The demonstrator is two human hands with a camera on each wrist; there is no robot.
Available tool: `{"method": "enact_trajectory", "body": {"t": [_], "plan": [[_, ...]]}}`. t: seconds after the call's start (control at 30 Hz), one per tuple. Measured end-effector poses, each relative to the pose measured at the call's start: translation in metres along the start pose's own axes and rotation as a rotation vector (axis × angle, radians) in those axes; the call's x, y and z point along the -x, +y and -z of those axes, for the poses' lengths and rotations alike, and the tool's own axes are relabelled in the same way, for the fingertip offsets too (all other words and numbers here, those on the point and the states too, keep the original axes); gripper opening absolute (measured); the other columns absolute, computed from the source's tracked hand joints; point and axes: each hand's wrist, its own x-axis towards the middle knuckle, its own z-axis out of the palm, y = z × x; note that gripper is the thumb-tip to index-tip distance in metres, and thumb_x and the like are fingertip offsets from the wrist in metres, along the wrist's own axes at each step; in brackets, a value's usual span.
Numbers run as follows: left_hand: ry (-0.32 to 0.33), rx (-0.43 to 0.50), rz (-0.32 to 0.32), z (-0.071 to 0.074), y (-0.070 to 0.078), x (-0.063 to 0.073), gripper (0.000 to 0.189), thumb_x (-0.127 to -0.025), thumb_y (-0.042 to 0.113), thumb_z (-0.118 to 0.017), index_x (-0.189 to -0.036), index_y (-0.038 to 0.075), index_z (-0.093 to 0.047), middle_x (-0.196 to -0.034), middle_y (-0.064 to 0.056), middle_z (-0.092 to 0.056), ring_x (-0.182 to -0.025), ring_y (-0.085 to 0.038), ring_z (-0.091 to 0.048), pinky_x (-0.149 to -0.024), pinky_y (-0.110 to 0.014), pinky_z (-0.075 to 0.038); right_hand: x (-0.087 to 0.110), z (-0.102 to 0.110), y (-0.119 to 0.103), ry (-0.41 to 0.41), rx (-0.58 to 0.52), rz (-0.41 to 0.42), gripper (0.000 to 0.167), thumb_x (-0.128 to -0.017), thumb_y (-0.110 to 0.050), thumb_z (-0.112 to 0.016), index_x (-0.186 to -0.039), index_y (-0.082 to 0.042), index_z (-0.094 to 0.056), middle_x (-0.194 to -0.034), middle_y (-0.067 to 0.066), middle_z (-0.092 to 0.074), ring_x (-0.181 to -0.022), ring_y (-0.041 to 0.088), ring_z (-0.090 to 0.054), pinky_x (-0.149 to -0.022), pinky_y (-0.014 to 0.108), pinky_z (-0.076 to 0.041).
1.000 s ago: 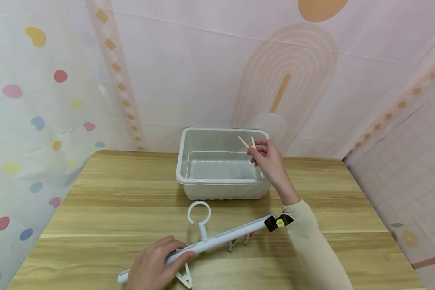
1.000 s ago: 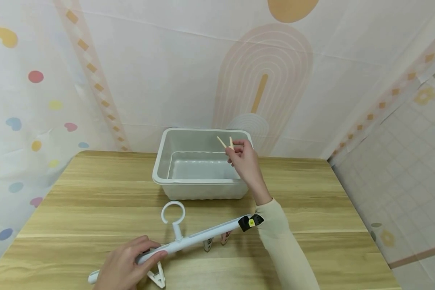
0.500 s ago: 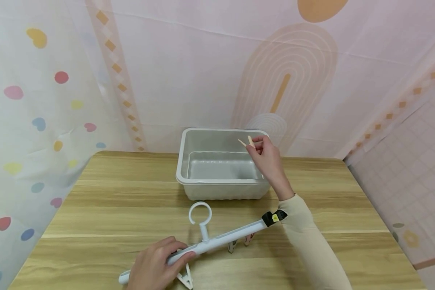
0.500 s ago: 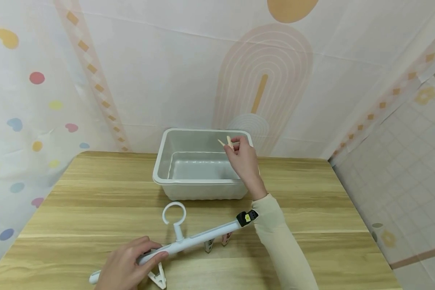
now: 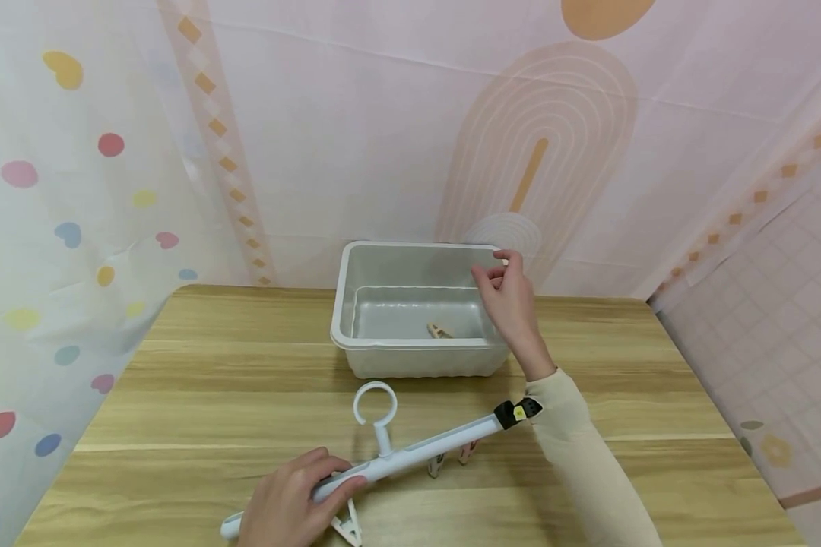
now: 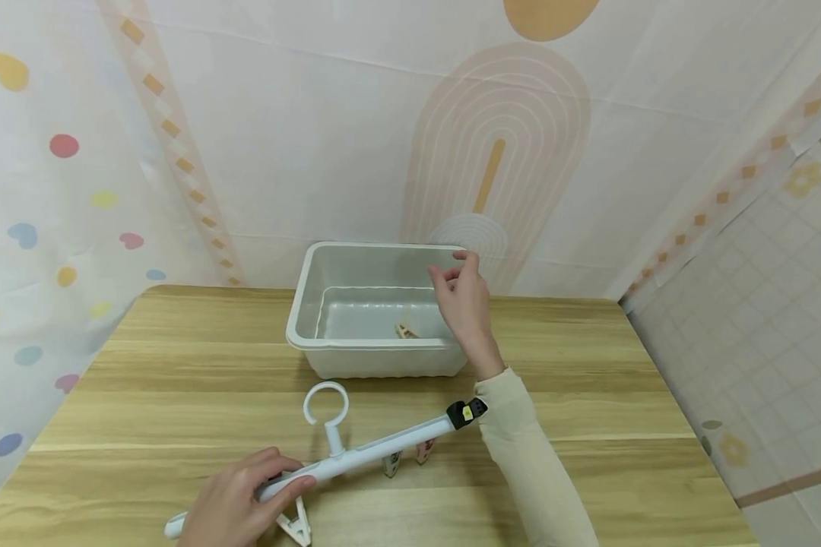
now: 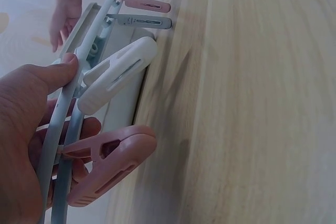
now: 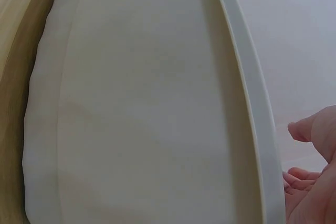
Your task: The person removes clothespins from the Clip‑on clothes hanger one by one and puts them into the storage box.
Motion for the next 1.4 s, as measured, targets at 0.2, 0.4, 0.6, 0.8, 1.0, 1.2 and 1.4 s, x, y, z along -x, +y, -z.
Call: {"method": "enact_trajectory", "body": {"t": [0.2,0.4,0.6,0.8,1.0,1.2,1.4], "plan": [[-0.006,0.002,0.012,0.001,0.001,0.0,0.017,-0.075,0.045,-0.085,-0.081,0.034,-0.074,-0.076,0.033,-0.054,-0.064,0.013,-0.043,-0.054,-0.017,-0.039,0.006,0.003,-0.003,0.029,-0.003,0.051,0.046,-0.099,-0.03,-0.064,-0.133,-0.005,-0.048,-0.105,0.016,-0.071,-0.088,0.028,-0.069,-0.072,0.029,-0.049],[0.006,-0.007,0.006,0.001,-0.001,-0.001,0.017,-0.075,0.044,-0.086,-0.081,0.034,-0.074,-0.076,0.033,-0.055,-0.064,0.013,-0.043,-0.054,-0.017,-0.038,0.019,0.005,-0.009,-0.019,0.0,0.096,0.055,-0.094,-0.041,-0.069,-0.135,-0.008,-0.05,-0.103,0.009,-0.07,-0.08,0.02,-0.063,-0.067,0.026,-0.048],[0.01,-0.004,0.0,0.001,-0.003,-0.002,0.017,-0.075,0.044,-0.086,-0.081,0.035,-0.074,-0.075,0.033,-0.053,-0.064,0.013,-0.042,-0.054,-0.016,-0.038,0.028,0.005,-0.008,-0.008,-0.019,0.151,0.046,-0.095,-0.038,-0.069,-0.128,-0.01,-0.056,-0.098,0.008,-0.071,-0.076,0.018,-0.061,-0.066,0.023,-0.048],[0.0,0.001,0.013,0.0,-0.003,-0.002,0.016,-0.075,0.045,-0.085,-0.081,0.036,-0.074,-0.075,0.033,-0.054,-0.063,0.013,-0.041,-0.053,-0.016,-0.036,0.04,0.005,-0.004,0.002,-0.039,0.203,0.038,-0.096,-0.028,-0.07,-0.127,-0.007,-0.059,-0.098,0.011,-0.072,-0.078,0.019,-0.063,-0.069,0.019,-0.049],[0.024,0.004,0.002,0.001,-0.003,-0.002,0.015,-0.075,0.043,-0.086,-0.081,0.036,-0.074,-0.076,0.033,-0.055,-0.064,0.014,-0.043,-0.053,-0.017,-0.038,0.062,0.011,-0.005,-0.012,-0.053,0.249,0.033,-0.096,-0.02,-0.069,-0.125,-0.006,-0.06,-0.098,0.01,-0.071,-0.08,0.017,-0.063,-0.07,0.017,-0.05],[0.036,0.009,-0.005,0.002,-0.003,-0.002,0.015,-0.076,0.041,-0.086,-0.08,0.037,-0.072,-0.075,0.033,-0.052,-0.063,0.013,-0.041,-0.052,-0.016,-0.036,0.078,0.015,-0.003,0.007,-0.048,0.298,0.032,-0.095,-0.016,-0.071,-0.123,-0.005,-0.061,-0.095,0.009,-0.071,-0.076,0.014,-0.06,-0.067,0.018,-0.051],[-0.009,0.022,0.041,0.003,-0.002,-0.003,0.014,-0.078,0.044,-0.084,-0.08,0.038,-0.072,-0.074,0.033,-0.052,-0.062,0.012,-0.041,-0.052,-0.017,-0.036,0.086,0.016,0.003,0.026,-0.032,0.328,0.031,-0.094,-0.016,-0.072,-0.121,-0.004,-0.062,-0.092,0.007,-0.071,-0.074,0.011,-0.06,-0.066,0.018,-0.051]]}}
